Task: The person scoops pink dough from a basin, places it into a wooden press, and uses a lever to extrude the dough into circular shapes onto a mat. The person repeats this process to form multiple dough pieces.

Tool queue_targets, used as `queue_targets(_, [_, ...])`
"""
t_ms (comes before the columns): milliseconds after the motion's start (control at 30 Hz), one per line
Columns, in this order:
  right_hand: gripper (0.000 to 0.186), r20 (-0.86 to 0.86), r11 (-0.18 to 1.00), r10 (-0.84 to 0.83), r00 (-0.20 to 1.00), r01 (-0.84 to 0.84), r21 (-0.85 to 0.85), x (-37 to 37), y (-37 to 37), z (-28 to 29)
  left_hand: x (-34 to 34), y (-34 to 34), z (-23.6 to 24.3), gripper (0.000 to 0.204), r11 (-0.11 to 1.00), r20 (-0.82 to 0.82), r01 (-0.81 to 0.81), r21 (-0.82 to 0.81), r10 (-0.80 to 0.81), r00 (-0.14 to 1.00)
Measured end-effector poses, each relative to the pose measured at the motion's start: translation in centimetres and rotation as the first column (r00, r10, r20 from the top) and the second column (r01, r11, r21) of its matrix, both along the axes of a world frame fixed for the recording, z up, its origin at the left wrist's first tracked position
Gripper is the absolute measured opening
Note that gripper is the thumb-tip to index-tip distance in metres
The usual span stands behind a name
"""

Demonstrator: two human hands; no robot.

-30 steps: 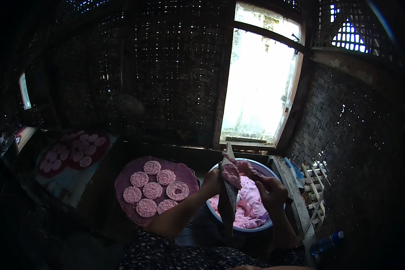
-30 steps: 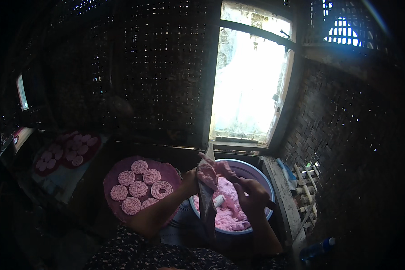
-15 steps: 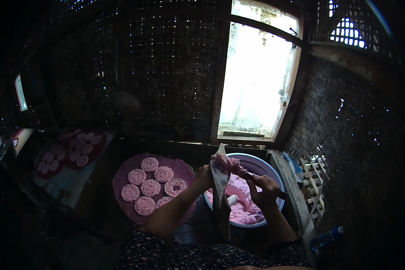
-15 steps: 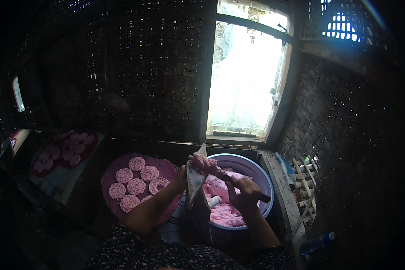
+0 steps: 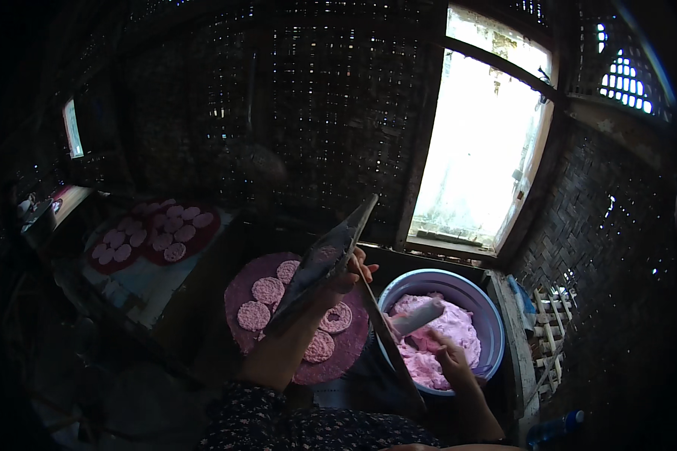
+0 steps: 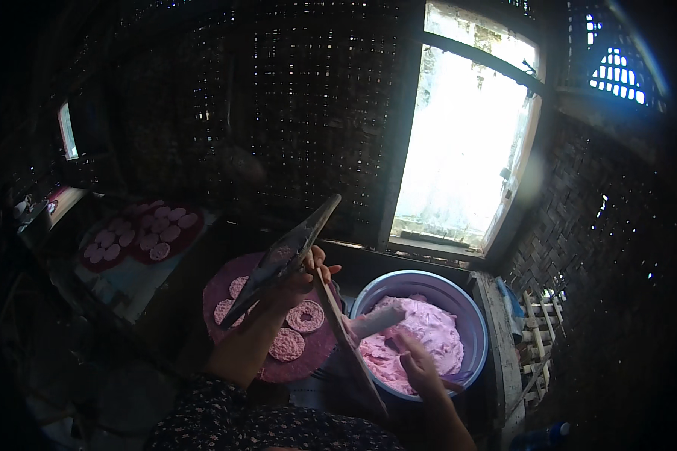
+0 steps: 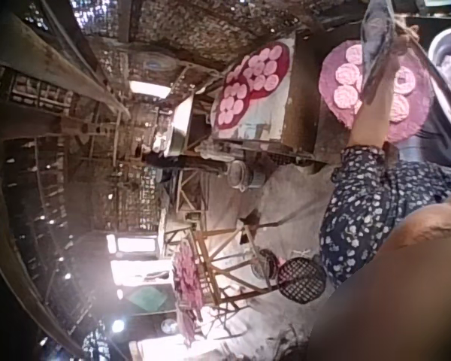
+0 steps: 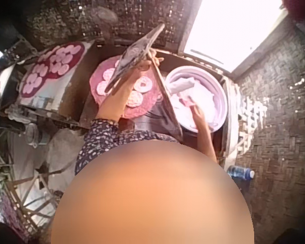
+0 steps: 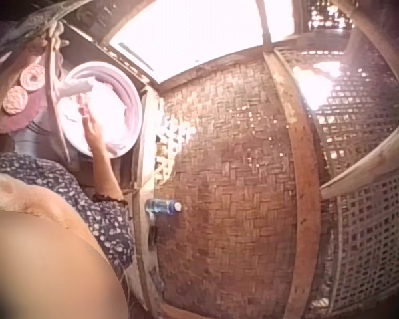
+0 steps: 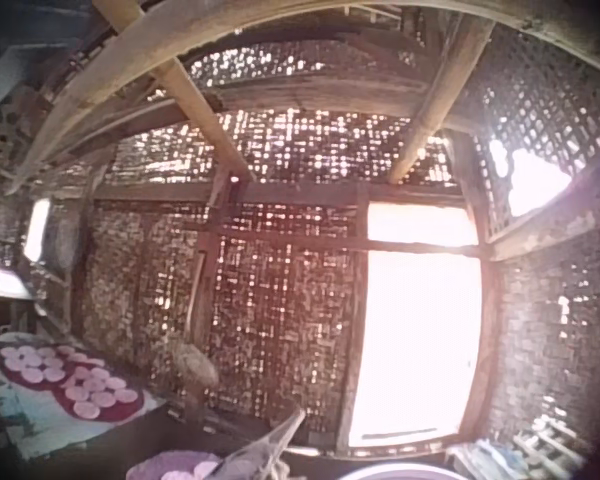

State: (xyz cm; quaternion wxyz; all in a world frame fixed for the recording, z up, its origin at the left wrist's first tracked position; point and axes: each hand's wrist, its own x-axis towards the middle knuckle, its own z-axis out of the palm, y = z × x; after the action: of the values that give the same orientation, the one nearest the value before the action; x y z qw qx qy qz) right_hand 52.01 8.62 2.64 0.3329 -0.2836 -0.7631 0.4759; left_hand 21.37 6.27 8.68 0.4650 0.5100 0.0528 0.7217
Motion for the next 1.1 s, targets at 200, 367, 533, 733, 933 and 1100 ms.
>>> queue_targets(200, [0.087, -0.834, 0.103, 0.100, 0.542, -0.840, -0.533, -5.7, -3.2, 1.2, -0.6, -2.1, -0.4, 0.032, 0.959, -0.293, -0.270, -0.085, 0.234, 0.927])
queue_targets(367, [0.071, -0.836, 0.487, 0.321, 0.444, -0.835, -0.256, -8.0, -1.2, 7.1, -3.1, -4.3, -1.5, 0.063, 0.973, -0.736, -0.224, -0.061, 0.108, 0.668])
queue_targets(533, [0.104, -0.479, 0.931, 0.322, 0.817, -0.364, 0.005, -10.6, -2.8, 10.2, -3.9, -7.8, -0.7, 0.048, 0.756, -0.803, -0.599, 0.263, 0.516, 0.298])
queue_targets(733, [0.100, 0.112, 0.491, 0.212, 0.971, -0.204, 0.847, -11.7, -3.0, 11.7, -4.9, -7.0, -1.0, 0.039, 0.597, -0.759, -0.573, 0.562, 0.647, -0.071])
queue_targets(933, [0.091, 0.123, 0.488, 0.202, 0.972, -0.209, 0.848, -12.8, -4.0, 9.6, -4.6, -6.2, -3.3, 0.026, 0.567, -0.694, -0.552, 0.611, 0.719, -0.030])
queue_targets(1100, [0.099, 0.203, 0.626, 0.173, 0.964, -0.266, 0.733, -14.2, -3.5, 7.9, -4.7, -4.9, -5.6, 0.028, 0.667, -0.759, -0.613, 0.424, 0.631, 0.162])
